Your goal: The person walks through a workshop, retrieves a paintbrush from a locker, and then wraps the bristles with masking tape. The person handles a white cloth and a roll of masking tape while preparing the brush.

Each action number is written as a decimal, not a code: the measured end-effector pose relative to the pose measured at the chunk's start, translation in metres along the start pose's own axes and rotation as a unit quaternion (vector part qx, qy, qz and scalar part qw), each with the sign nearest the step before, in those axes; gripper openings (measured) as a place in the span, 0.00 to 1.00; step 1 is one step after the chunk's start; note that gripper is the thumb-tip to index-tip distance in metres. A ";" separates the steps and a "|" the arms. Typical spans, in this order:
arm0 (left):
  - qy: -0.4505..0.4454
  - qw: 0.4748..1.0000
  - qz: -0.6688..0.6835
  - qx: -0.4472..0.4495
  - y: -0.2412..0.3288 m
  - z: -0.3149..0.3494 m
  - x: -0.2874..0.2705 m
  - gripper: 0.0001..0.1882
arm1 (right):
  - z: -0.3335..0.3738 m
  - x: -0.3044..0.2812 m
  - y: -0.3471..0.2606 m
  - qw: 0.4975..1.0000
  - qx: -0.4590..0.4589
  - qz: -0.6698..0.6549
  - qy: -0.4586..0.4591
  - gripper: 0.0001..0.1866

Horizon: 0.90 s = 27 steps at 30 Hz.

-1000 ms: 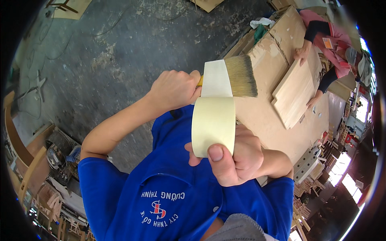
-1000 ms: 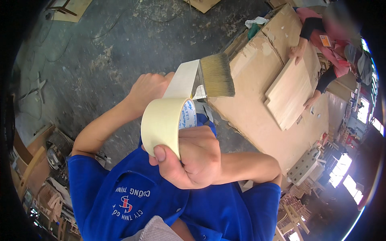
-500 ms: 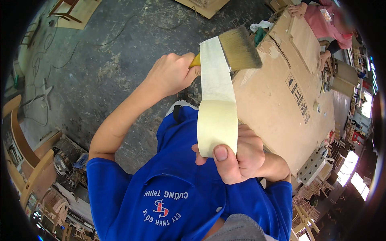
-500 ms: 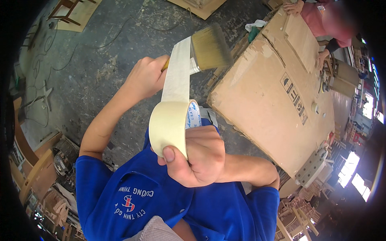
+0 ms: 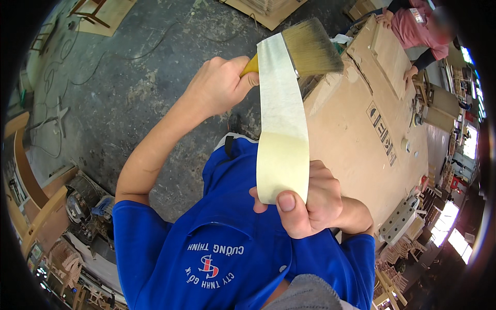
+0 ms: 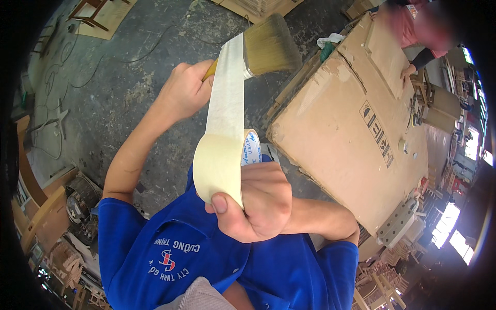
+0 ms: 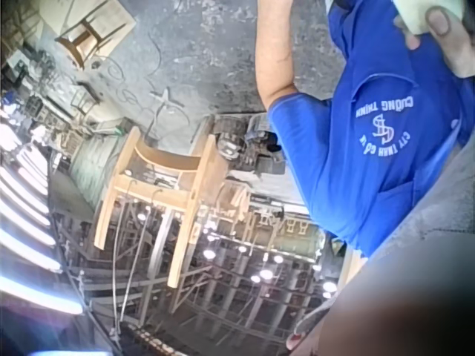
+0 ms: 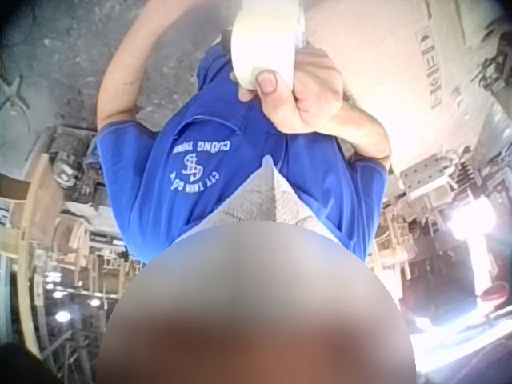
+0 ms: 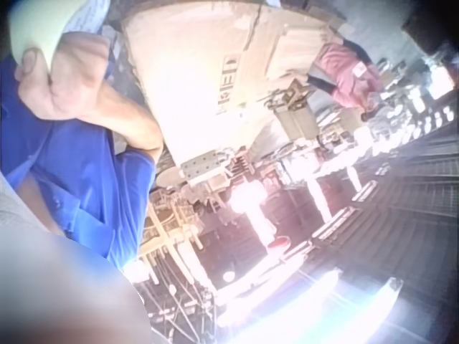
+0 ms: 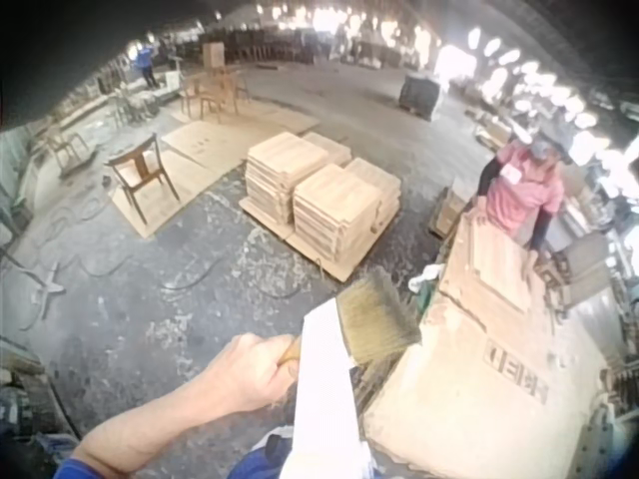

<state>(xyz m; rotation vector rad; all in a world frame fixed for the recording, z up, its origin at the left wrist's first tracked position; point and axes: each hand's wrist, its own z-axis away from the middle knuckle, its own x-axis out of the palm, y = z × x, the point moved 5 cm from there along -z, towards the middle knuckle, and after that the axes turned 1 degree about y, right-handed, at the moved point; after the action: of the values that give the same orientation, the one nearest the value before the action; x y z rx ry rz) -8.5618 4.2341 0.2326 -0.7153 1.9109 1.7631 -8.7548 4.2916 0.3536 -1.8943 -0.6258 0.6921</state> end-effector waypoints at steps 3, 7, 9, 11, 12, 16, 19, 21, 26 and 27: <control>0.012 0.999 0.032 0.014 0.003 -0.001 -0.005 0.27 | 0.001 0.000 -0.002 1.000 -0.014 -0.002 0.007 0.21; 0.033 0.999 0.017 0.018 0.005 -0.002 -0.009 0.27 | 0.003 0.001 -0.003 1.000 -0.029 0.005 -0.004 0.21; 0.015 1.000 0.015 0.011 0.006 -0.002 -0.008 0.26 | 0.004 0.000 -0.004 0.999 -0.034 0.004 0.000 0.21; 0.035 0.999 0.018 0.019 0.009 -0.001 -0.010 0.25 | 0.005 0.000 -0.005 0.999 -0.034 0.012 -0.001 0.21; 0.042 0.999 0.016 0.012 0.011 0.001 -0.009 0.25 | 0.006 0.000 -0.005 0.999 -0.033 0.016 -0.002 0.21; 0.049 0.997 0.066 0.015 0.013 0.003 -0.013 0.26 | 0.009 -0.002 -0.006 0.999 -0.051 0.012 0.008 0.17; 0.063 0.990 0.125 0.016 0.016 0.005 -0.020 0.28 | 0.015 -0.011 -0.007 0.995 -0.089 0.002 0.035 0.14; 0.082 0.983 0.162 0.023 0.020 0.008 -0.024 0.30 | 0.019 -0.023 -0.007 0.994 -0.101 0.014 0.034 0.15; -0.010 0.955 0.295 -0.005 0.034 0.017 -0.012 0.31 | 0.028 -0.076 -0.005 0.993 -0.087 0.083 -0.009 0.18; -0.036 0.939 0.340 -0.024 0.040 0.020 -0.005 0.31 | 0.029 -0.089 -0.003 0.992 -0.077 0.099 0.007 0.19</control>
<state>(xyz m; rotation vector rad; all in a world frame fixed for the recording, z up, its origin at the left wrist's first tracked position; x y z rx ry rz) -8.5835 4.2567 0.2649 0.0294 2.2298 2.1875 -8.8379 4.2502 0.3633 -2.1227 -0.4971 0.7747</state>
